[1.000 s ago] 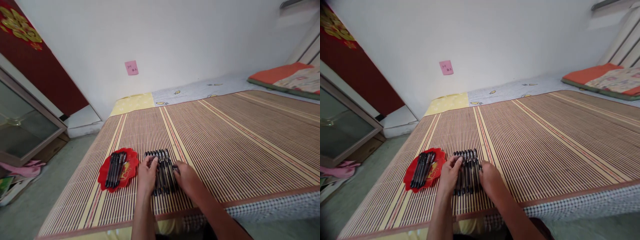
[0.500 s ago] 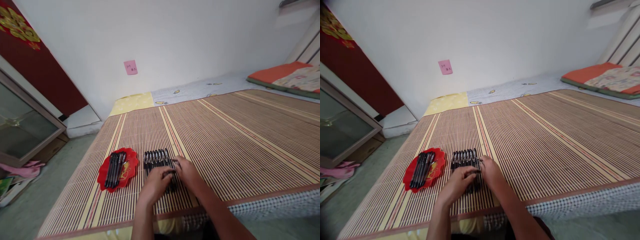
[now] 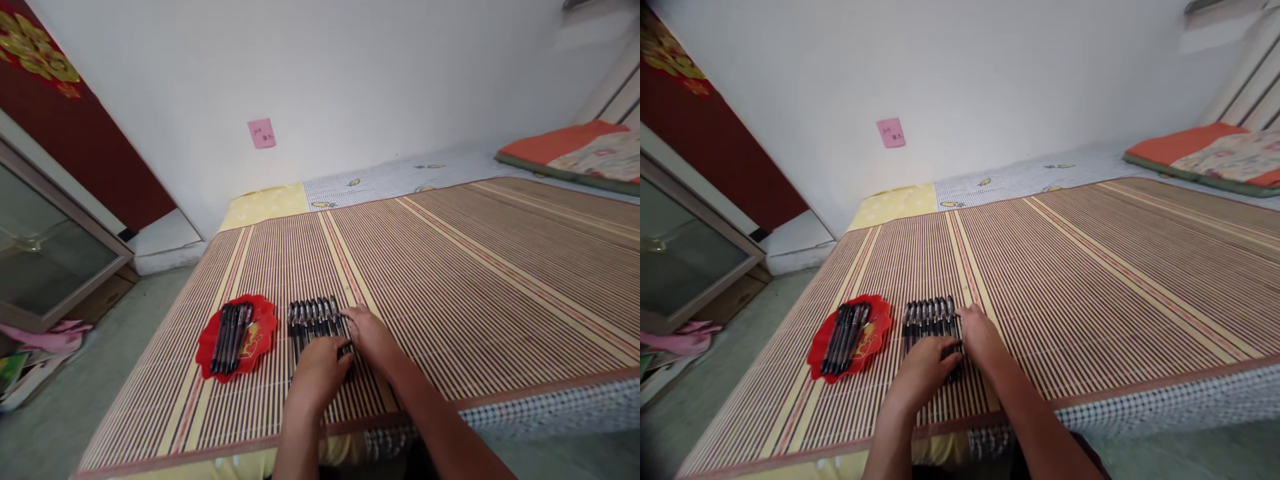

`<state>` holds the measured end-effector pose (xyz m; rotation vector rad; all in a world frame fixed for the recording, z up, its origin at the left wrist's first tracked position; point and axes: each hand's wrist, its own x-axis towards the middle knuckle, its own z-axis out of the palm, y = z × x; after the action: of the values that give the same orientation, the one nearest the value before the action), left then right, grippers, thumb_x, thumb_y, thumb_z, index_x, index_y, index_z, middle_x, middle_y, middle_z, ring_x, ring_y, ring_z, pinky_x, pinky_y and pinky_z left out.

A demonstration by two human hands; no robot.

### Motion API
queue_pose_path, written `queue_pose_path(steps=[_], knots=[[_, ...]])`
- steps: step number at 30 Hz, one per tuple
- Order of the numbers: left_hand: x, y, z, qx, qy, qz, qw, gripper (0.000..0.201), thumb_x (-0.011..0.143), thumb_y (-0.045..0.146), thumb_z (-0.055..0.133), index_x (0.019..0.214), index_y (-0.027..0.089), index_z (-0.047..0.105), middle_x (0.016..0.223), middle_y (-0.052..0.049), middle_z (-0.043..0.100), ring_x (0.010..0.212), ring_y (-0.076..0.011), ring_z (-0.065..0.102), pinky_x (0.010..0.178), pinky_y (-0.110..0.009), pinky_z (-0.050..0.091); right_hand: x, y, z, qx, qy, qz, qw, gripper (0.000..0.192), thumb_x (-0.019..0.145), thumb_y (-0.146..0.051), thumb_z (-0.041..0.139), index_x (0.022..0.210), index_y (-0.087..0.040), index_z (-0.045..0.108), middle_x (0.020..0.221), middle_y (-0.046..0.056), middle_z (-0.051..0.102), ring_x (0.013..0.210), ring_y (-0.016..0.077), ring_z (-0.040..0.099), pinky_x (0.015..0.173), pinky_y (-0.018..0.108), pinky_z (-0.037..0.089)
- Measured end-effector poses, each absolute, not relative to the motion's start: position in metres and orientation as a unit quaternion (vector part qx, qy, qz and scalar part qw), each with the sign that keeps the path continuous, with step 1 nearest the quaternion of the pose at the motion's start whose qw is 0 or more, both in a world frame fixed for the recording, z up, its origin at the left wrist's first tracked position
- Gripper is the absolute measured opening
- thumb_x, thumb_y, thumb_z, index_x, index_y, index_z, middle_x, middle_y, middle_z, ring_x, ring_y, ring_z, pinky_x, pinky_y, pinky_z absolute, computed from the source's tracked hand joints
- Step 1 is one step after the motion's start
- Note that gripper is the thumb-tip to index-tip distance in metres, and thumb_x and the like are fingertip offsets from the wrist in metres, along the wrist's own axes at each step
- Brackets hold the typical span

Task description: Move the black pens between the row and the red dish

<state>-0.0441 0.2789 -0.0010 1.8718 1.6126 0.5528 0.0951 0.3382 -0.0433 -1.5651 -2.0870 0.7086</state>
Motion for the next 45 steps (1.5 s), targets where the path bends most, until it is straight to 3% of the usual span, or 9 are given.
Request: queue_pose_path(steps=[18, 25, 31, 34, 38, 41, 45], knots=[[-0.045, 0.278, -0.002, 0.693, 0.598, 0.249, 0.316, 0.016, 0.076, 0.024, 0.067, 0.086, 0.027, 0.079, 0.088, -0.008, 0.078, 0.089, -0.0293, 0.069, 0.082, -0.036, 0.048, 0.097, 0.337, -0.050, -0.563, -0.744, 0.255, 0.253, 0.038, 0.089, -0.006, 0.042, 0.118, -0.011, 0.067, 0.113, 0.015, 0.065, 0.105, 0.0208, 0.062, 0.094, 0.028, 0.043], [-0.058, 0.280, 0.000, 0.680, 0.581, 0.281, 0.348, 0.017, 0.083, 0.029, 0.063, 0.089, 0.024, 0.078, 0.090, -0.008, 0.076, 0.087, -0.0277, 0.068, 0.083, -0.036, 0.049, 0.100, 0.339, -0.057, -0.540, -0.747, 0.261, 0.288, 0.035, 0.086, -0.004, 0.045, 0.115, -0.009, 0.066, 0.111, 0.015, 0.066, 0.109, 0.0216, 0.060, 0.097, 0.029, 0.043], [-0.083, 0.289, -0.006, 0.587, 0.680, 0.418, 0.135, 0.035, 0.087, 0.014, 0.046, 0.114, 0.016, 0.069, 0.113, -0.015, 0.067, 0.106, -0.0290, 0.063, 0.099, -0.043, 0.045, 0.101, 0.336, -0.055, -0.542, -0.740, 0.265, 0.298, 0.033, 0.089, -0.006, 0.045, 0.113, -0.011, 0.067, 0.111, 0.015, 0.067, 0.106, 0.0212, 0.061, 0.097, 0.030, 0.043], [-0.090, 0.290, -0.006, 0.575, 0.680, 0.434, 0.136, 0.037, 0.085, 0.011, 0.047, 0.116, 0.014, 0.066, 0.114, -0.016, 0.067, 0.108, -0.0300, 0.062, 0.099, -0.043, 0.045, 0.101, 0.337, -0.057, -0.540, -0.741, 0.263, 0.301, 0.034, 0.090, -0.007, 0.045, 0.114, -0.010, 0.068, 0.113, 0.015, 0.067, 0.108, 0.0216, 0.061, 0.099, 0.031, 0.043], [-0.079, 0.285, 0.007, 0.584, 0.649, 0.450, 0.188, 0.021, 0.091, 0.024, 0.050, 0.101, 0.018, 0.067, 0.097, -0.010, 0.071, 0.090, -0.0255, 0.065, 0.082, -0.035, 0.048, 0.102, 0.340, -0.064, -0.537, -0.732, 0.270, 0.319, 0.032, 0.090, -0.010, 0.045, 0.111, -0.011, 0.069, 0.111, 0.015, 0.068, 0.107, 0.0218, 0.062, 0.099, 0.032, 0.044], [-0.058, 0.278, 0.020, 0.622, 0.617, 0.412, 0.251, 0.020, 0.092, 0.029, 0.052, 0.077, 0.020, 0.063, 0.071, -0.003, 0.063, 0.066, -0.0191, 0.057, 0.062, -0.028, 0.039, 0.105, 0.340, -0.060, -0.522, -0.715, 0.292, 0.361, 0.028, 0.090, -0.015, 0.045, 0.103, -0.013, 0.070, 0.104, 0.013, 0.070, 0.102, 0.0221, 0.064, 0.096, 0.034, 0.046], [-0.033, 0.255, 0.027, 0.705, 0.562, 0.299, 0.311, 0.030, 0.092, 0.031, 0.052, 0.064, 0.021, 0.054, 0.063, 0.001, 0.054, 0.061, -0.0158, 0.047, 0.057, -0.027, 0.027, 0.112, 0.319, -0.037, -0.492, -0.624, 0.428, 0.429, 0.032, 0.094, -0.036, 0.044, 0.102, -0.015, 0.068, 0.088, 0.009, 0.070, 0.073, 0.0192, 0.064, 0.070, 0.030, 0.051]])
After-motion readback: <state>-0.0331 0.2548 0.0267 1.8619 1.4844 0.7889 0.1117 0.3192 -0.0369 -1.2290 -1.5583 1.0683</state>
